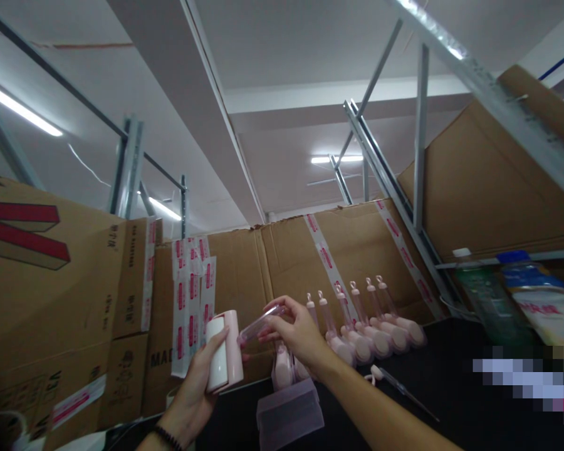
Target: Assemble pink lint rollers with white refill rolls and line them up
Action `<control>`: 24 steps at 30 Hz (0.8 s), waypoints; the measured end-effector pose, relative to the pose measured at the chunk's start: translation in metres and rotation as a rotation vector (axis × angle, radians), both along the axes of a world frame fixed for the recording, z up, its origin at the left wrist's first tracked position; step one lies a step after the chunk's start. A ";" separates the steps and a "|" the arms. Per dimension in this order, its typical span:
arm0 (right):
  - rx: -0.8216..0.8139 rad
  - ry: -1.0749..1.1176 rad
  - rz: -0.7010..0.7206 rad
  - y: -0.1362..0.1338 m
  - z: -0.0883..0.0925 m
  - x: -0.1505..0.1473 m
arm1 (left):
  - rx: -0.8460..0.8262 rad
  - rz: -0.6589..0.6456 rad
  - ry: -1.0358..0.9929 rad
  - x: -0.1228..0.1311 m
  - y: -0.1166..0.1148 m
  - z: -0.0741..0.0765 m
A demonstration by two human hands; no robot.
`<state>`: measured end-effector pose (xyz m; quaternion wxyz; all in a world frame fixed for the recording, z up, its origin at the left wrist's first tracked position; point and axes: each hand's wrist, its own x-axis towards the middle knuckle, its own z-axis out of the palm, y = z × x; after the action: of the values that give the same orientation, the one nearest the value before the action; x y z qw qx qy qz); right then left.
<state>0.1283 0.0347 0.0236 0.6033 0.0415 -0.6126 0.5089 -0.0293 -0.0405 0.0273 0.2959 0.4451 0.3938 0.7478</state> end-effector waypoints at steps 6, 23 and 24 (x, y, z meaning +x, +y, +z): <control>0.030 -0.008 0.056 -0.003 -0.001 0.003 | 0.017 0.018 -0.069 -0.004 0.002 0.002; 0.104 -0.078 0.044 -0.006 0.002 0.009 | -0.051 -0.057 -0.092 -0.005 -0.005 0.005; 0.109 -0.086 0.028 -0.008 0.003 0.010 | -0.058 -0.058 -0.087 -0.004 -0.006 0.005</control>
<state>0.1380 0.0269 0.0263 0.5662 0.0611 -0.6642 0.4843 -0.0333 -0.0462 0.0325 0.3472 0.4146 0.3887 0.7460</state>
